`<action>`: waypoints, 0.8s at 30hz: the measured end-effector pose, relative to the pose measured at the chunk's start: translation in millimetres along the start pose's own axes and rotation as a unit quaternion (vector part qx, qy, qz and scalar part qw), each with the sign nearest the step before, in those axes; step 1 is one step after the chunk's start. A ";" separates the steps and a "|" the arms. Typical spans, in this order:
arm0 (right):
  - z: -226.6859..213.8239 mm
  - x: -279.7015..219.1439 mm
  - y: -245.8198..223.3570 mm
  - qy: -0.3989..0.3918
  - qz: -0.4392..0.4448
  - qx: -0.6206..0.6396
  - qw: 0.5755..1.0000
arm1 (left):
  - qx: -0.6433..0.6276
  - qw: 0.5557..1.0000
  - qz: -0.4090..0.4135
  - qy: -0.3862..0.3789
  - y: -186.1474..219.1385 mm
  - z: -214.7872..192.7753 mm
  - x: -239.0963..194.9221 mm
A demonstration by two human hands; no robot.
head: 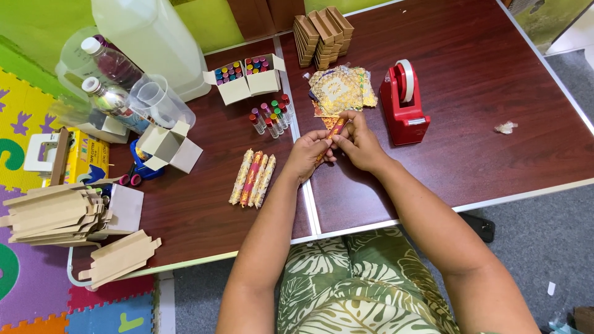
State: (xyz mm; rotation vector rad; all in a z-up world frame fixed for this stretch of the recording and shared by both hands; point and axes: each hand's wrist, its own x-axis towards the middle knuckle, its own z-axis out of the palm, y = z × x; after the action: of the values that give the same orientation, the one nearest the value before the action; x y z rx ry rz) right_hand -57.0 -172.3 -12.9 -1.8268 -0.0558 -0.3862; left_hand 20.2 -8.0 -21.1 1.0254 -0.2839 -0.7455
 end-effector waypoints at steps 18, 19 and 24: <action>5.6 2.3 13.3 0.058 0.020 0.111 0.992 | -0.038 0.999 0.019 -0.034 -4.6 -7.3 1.3; 5.6 2.9 16.8 0.060 0.022 0.120 0.991 | -0.039 0.998 0.020 -0.038 -5.0 -7.5 1.0; 4.8 6.2 29.8 0.052 0.028 0.136 0.989 | -0.042 0.997 0.017 -0.061 -9.5 -12.9 3.0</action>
State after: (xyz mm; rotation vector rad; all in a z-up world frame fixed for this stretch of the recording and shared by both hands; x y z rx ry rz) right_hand -43.0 -177.5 -39.8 -1.5340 0.0150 -0.4121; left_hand 25.3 -4.3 -36.1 0.8946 -0.3705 -0.7840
